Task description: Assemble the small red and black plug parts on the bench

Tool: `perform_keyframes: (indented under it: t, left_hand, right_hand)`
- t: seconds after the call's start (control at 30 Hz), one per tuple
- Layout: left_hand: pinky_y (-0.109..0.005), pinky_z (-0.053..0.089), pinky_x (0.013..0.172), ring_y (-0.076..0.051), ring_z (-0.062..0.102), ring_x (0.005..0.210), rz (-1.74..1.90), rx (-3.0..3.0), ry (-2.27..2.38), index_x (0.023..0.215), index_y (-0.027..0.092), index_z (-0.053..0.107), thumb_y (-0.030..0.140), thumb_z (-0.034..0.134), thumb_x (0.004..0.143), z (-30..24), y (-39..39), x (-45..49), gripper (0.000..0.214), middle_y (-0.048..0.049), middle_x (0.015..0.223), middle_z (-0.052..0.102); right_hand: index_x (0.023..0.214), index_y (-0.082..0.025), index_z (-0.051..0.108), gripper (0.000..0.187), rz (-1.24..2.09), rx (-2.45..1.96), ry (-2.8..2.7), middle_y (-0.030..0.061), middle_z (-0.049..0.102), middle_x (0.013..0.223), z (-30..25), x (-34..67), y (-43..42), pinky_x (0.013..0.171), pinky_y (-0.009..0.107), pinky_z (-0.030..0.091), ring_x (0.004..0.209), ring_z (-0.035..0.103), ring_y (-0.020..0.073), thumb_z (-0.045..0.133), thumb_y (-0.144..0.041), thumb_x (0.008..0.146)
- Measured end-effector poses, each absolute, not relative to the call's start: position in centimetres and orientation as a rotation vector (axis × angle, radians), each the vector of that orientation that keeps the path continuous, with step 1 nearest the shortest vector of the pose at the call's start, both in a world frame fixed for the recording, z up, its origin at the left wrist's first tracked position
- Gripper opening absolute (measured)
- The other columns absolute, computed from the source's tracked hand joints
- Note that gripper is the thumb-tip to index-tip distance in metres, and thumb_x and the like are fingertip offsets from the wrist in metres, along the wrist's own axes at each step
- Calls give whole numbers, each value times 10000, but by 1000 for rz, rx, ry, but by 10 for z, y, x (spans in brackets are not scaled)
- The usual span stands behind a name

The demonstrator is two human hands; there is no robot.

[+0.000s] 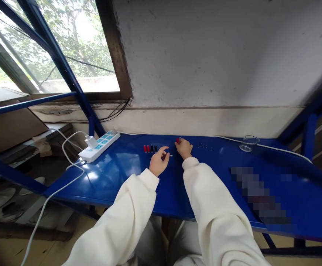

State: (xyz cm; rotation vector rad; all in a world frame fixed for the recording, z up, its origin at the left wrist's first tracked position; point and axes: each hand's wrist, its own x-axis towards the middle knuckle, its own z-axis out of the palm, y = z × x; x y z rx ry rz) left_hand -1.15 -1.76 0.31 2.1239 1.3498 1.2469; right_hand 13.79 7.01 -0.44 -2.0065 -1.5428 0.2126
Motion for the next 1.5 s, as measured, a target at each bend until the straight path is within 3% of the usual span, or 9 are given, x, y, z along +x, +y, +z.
perform_keyframes:
  t: [0.13,0.3,0.6,0.83,1.0,1.2,1.5]
  left_hand:
    - [-234,451,748,-106,535,725,1282,2216,1314,1297,253,361,233,367,849,10,-21,-14,448,-22,860,564]
    - [-236,442,801,-122,537,864,1301,2282,1306,1356,265,258,203,298,878,12,-21,-16,484,-45,950,546]
    - [-257,441,858,-140,524,987,1203,2365,1312,1194,236,500,246,333,880,4,-17,-16,355,-52,1041,562]
    - [-242,458,808,-132,556,922,1270,2314,1326,1177,237,498,298,361,876,5,-19,-16,336,-42,1019,589]
    - [-252,449,834,-133,569,924,1331,2233,1304,1012,201,566,243,371,865,1,-14,-15,248,-44,1002,612]
    - [-246,473,721,-121,608,752,1448,1947,1341,941,179,522,219,439,823,-3,-8,-15,149,-40,825,631]
    - [-215,462,588,-78,563,521,1586,1736,1142,896,186,499,292,462,820,1,-10,-16,136,-26,779,646]
  right_hand:
    - [753,-194,575,172,154,-1835,-1655,32,625,735,7,136,50,676,306,368,739,569,180,541,-361,733]
    - [712,-186,535,157,-25,-1546,-1871,43,592,705,6,133,15,654,289,360,736,519,186,508,-331,768]
    - [715,-190,523,134,-65,-1427,-2024,57,540,713,4,130,-5,648,301,340,713,469,193,444,-247,807]
    - [756,-183,525,139,-149,-1413,-2070,75,554,758,6,127,-10,627,302,327,735,469,202,407,-210,824]
    - [748,-184,544,186,-91,-1369,-2067,73,568,737,4,124,-11,645,304,353,732,489,202,421,-290,837]
    - [838,-177,582,293,86,-1422,-1861,58,621,736,3,128,-11,602,263,380,661,553,170,400,-406,844]
    - [982,-185,631,308,33,-1447,-1831,70,644,848,0,130,-10,644,261,421,714,569,162,406,-334,834]
